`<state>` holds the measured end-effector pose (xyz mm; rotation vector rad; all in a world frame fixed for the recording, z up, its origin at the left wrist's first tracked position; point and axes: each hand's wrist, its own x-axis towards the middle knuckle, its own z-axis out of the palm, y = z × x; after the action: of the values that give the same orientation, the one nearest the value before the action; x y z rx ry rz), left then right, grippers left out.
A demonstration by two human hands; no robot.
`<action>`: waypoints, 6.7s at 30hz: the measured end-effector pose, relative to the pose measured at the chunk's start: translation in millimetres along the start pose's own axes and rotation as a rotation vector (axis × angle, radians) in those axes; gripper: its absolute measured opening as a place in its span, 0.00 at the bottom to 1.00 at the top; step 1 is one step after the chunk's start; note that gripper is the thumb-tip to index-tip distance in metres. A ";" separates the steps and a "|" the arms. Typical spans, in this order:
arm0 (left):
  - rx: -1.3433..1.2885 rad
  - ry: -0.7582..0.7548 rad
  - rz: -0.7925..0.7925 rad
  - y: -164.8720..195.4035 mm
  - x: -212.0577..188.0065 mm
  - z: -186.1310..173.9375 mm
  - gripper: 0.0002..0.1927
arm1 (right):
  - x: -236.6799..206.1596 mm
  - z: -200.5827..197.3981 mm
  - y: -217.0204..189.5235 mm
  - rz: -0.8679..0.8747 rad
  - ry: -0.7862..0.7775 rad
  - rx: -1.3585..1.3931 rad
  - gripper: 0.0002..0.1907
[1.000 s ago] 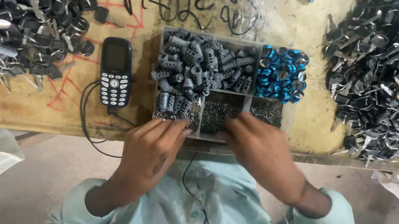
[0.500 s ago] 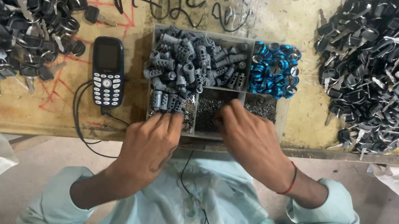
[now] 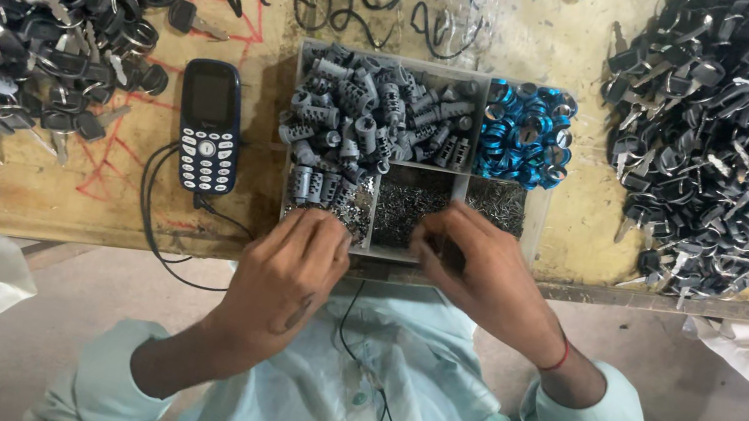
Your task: The person sits at a workbench covered with piles of metal key heads and a compartment tray of grey and blue plastic key covers. They pick a key head and a blue cover, press the cover onto the key head by hand, and place the finished assembled key on the table, repeating this cycle throughout the clip.
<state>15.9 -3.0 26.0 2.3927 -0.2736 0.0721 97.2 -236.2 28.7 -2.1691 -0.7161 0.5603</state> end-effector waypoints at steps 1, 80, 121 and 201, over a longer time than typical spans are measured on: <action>-0.069 0.031 -0.007 0.7 -1.8 -0.2 0.11 | -0.3 -0.1 1.0 -0.015 -0.032 0.092 0.07; -1.180 -0.124 -0.351 13.0 6.0 41.3 0.11 | -35.4 8.6 -16.2 -0.048 0.208 0.140 0.10; -1.105 -0.202 -0.417 1.9 5.5 28.9 0.10 | -23.5 19.4 -1.2 -0.293 0.182 0.189 0.19; -0.761 0.094 0.207 -9.8 31.9 46.3 0.08 | 11.3 -53.0 14.9 0.046 0.452 -0.274 0.07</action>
<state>48.1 -32.6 -10.7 1.5973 -0.4167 0.1457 141.5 -265.2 47.5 -2.4495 -0.5163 -0.0200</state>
